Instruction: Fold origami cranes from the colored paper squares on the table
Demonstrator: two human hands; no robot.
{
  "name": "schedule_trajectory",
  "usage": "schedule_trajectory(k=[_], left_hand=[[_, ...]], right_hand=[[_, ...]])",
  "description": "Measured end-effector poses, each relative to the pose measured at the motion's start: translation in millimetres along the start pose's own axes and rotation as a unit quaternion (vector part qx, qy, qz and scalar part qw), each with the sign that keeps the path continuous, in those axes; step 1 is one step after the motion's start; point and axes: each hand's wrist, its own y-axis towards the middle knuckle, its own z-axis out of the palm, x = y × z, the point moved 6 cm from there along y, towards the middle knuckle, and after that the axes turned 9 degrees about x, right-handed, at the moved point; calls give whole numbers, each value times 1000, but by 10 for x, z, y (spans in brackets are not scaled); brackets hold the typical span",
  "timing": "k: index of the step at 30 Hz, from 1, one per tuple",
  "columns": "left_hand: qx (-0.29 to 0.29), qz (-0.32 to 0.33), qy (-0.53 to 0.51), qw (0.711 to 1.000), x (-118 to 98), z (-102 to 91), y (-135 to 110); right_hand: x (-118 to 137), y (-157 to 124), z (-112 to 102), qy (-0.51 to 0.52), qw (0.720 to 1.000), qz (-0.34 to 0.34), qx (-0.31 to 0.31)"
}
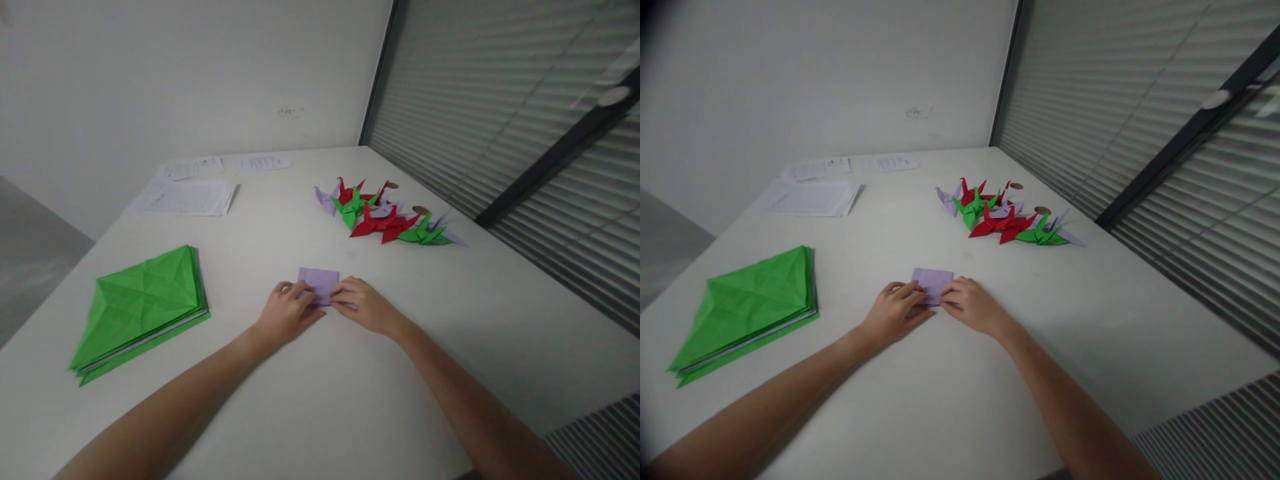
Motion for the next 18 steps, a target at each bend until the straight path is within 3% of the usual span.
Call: schedule_trajectory(k=[3,9,18], left_hand=[[6,0,-2,1000,8,8,-2],[15,-4,-27,1000,49,28,-12],[99,106,-96,985,-115,11,-21]], right_hand=[[-3,9,-37,16,1000,7,-20],[-156,-22,29,25,998,57,20],[-537,-137,32,-33,975,217,-34]])
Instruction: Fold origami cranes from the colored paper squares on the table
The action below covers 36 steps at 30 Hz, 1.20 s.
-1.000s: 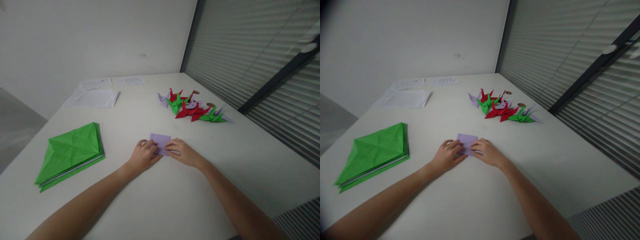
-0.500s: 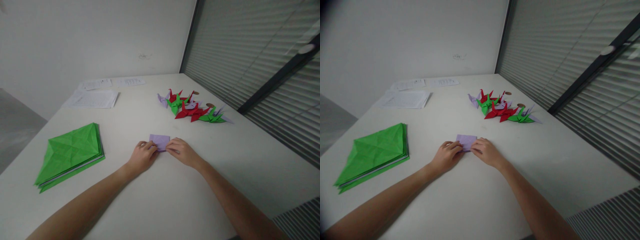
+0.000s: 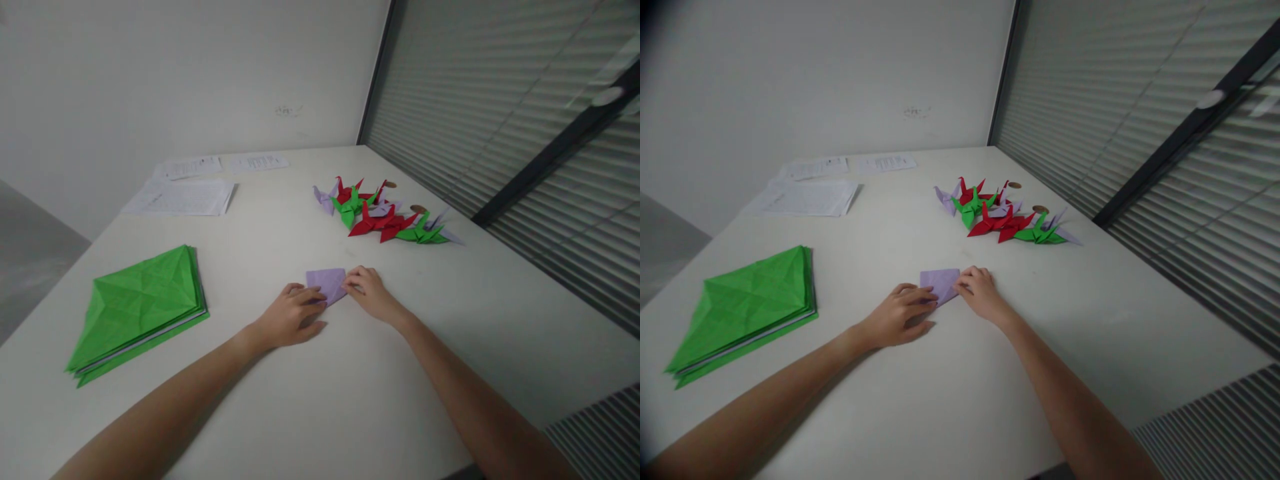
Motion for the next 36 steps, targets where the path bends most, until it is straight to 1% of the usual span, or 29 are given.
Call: schedule_trajectory(k=[4,10,18,26,30,36], left_hand=[[18,11,-25,999,-16,-12,15],[27,16,-41,999,-27,-35,16],[-19,38,-63,997,-10,-56,5],[-3,39,-56,998,-31,-66,8],[1,33,-69,997,-11,-55,16],[-5,21,-98,995,31,-28,22]], right_hand=[[8,-1,16,-55,997,49,-34],[95,10,12,-108,990,87,-32],[267,24,0,-189,973,134,-21],[344,30,12,-231,962,139,-35],[356,24,11,-240,960,138,-42],[362,23,15,-240,960,142,-36]])
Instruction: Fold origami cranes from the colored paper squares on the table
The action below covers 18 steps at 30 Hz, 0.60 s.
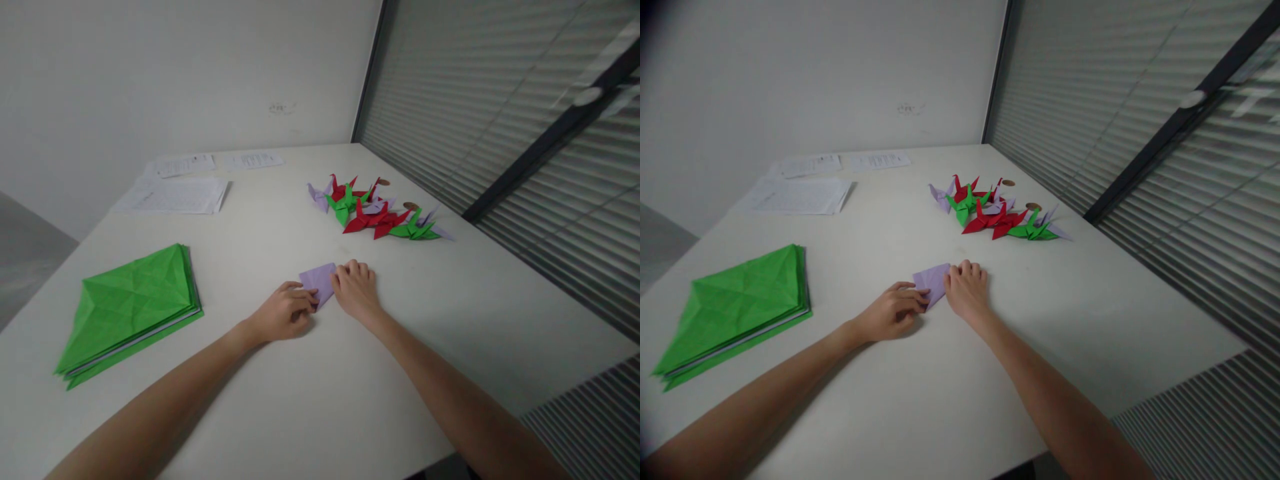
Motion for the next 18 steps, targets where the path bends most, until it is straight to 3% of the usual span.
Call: schedule_trajectory(k=[18], left_hand=[[-4,9,86,996,-108,-7,15]], right_hand=[[-38,56,61,57,998,-17,-4]])
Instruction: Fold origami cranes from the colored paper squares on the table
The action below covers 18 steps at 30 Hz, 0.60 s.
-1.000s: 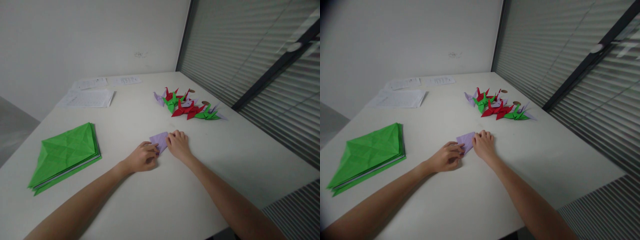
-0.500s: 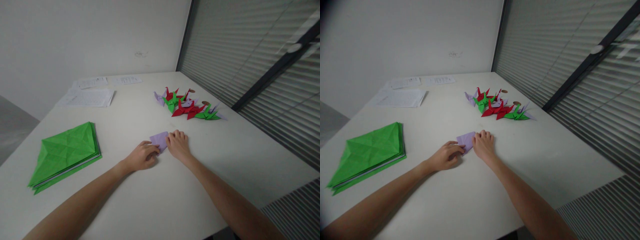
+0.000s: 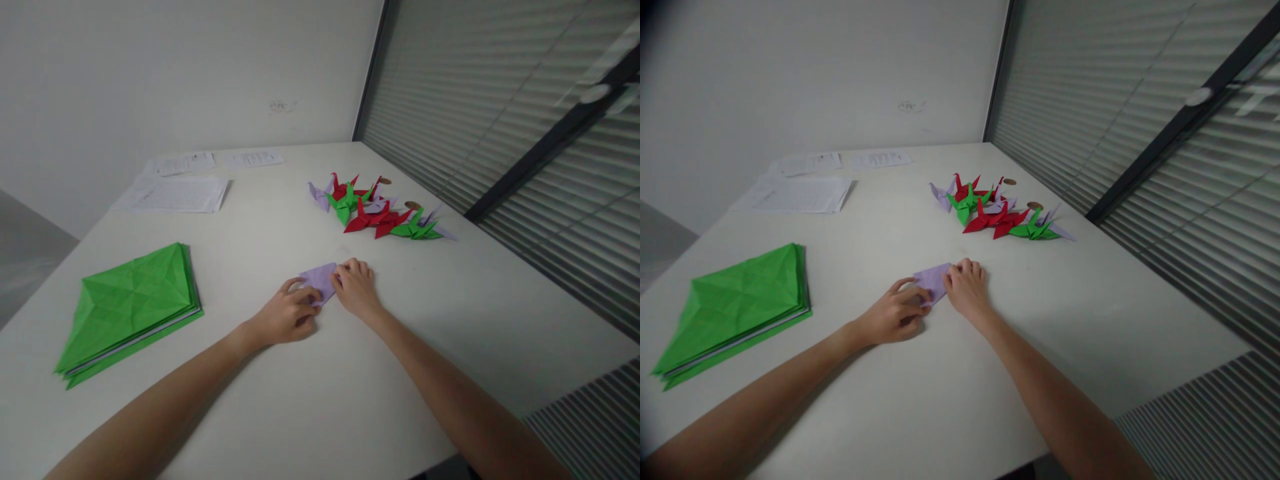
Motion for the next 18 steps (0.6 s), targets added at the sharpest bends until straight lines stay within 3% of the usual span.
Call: schedule_trajectory(k=[10,18], left_hand=[[28,-32,-43,998,103,30,11],[24,-2,4,1000,57,33,23]], right_hand=[[10,0,8,-10,1000,13,7],[9,-7,4,-9,1000,13,-11]])
